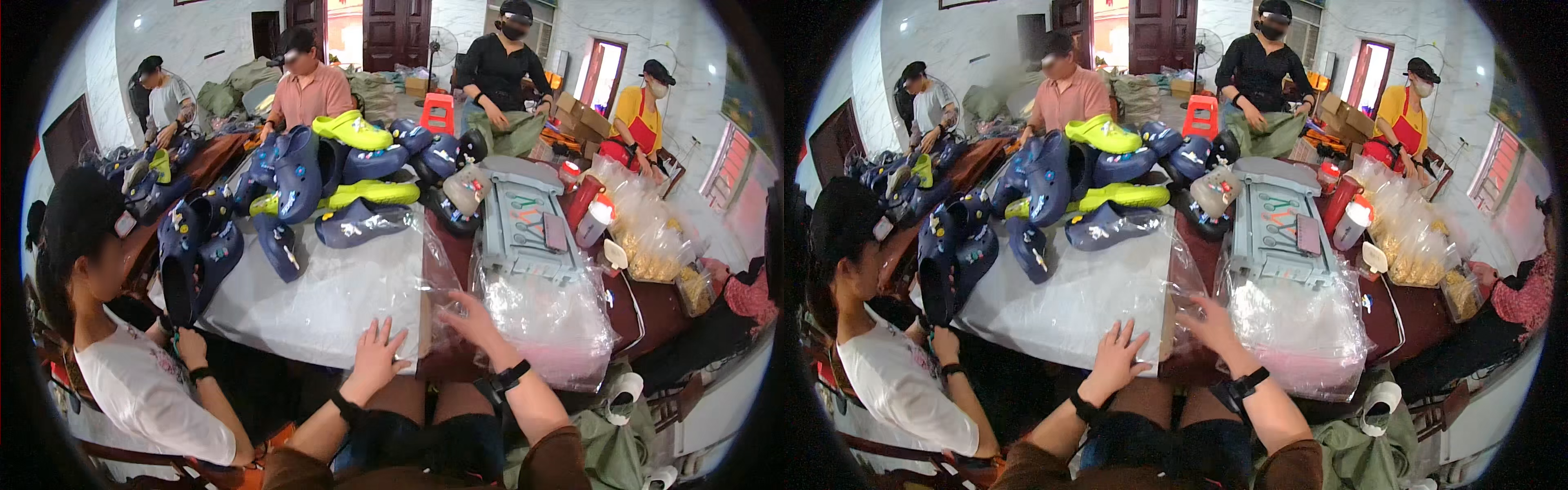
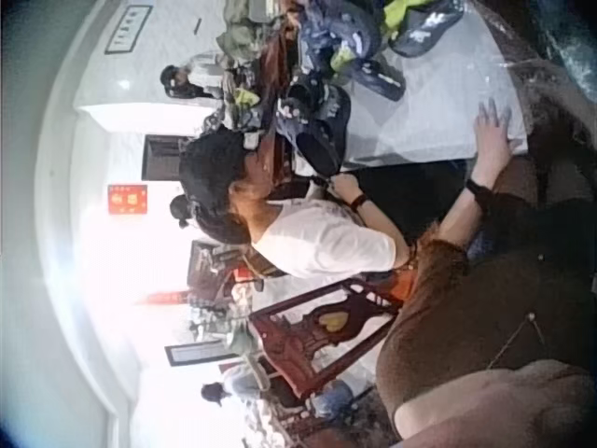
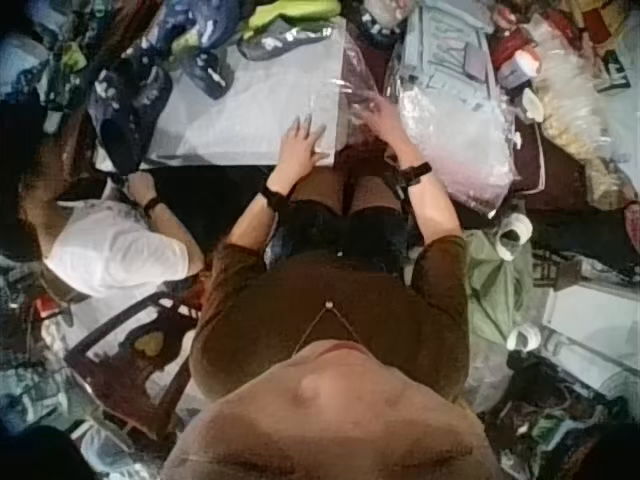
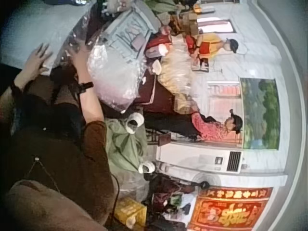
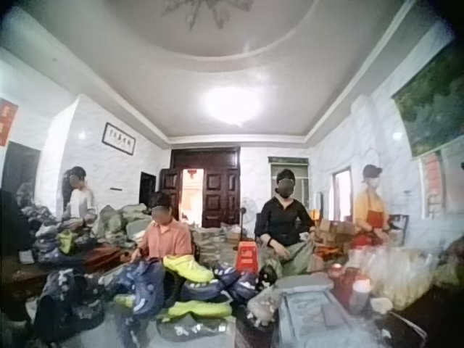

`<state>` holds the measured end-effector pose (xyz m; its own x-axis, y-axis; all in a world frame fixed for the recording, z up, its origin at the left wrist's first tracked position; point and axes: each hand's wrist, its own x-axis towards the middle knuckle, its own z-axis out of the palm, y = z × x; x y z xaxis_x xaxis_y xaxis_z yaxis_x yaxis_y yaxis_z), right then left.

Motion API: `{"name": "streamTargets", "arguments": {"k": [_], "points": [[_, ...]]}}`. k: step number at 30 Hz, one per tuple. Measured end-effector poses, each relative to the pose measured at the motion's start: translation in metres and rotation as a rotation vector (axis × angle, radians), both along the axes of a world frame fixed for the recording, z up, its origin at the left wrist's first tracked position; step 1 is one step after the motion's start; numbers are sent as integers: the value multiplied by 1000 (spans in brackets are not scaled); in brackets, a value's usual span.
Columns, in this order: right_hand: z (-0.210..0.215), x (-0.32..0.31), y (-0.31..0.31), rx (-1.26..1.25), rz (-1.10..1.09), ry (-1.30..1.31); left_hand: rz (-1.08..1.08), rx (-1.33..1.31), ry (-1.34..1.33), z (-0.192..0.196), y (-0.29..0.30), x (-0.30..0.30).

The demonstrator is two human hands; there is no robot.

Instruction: Packaging finished shoes into plastic bags and moving them to a collection sack.

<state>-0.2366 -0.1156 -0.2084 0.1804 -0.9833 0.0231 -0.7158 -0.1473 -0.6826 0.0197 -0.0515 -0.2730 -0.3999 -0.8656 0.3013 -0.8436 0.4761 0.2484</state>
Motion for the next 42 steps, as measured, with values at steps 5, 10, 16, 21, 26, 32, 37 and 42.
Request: {"name": "streamTargets", "arguments": {"k": [5, 10, 16, 21, 26, 32, 37, 42], "points": [[50, -20, -89, -506, -249, -75, 20, -47, -37, 1, 2, -5], [49, -18, -168, -698, -309, 168, 24, 27, -82, 9, 3, -8], [46, -2, -202, -416, -457, 763, 40, 43, -95, 7, 0, -8], [54, 5, -216, -466, -499, 789, 44, 35, -101, 6, -4, -8], [35, -17, -231, -618, -427, 529, 79, 29, -133, 3, 2, -9], [63, -3, -169, -860, -214, 407, 41, 90, -134, -6, 5, -9], [91, 47, -63, -843, 78, 254, 44, 100, -107, 5, 6, -10], [73, 70, -35, -675, 416, 67, 80, 35, -82, 0, -5, -8]]}}
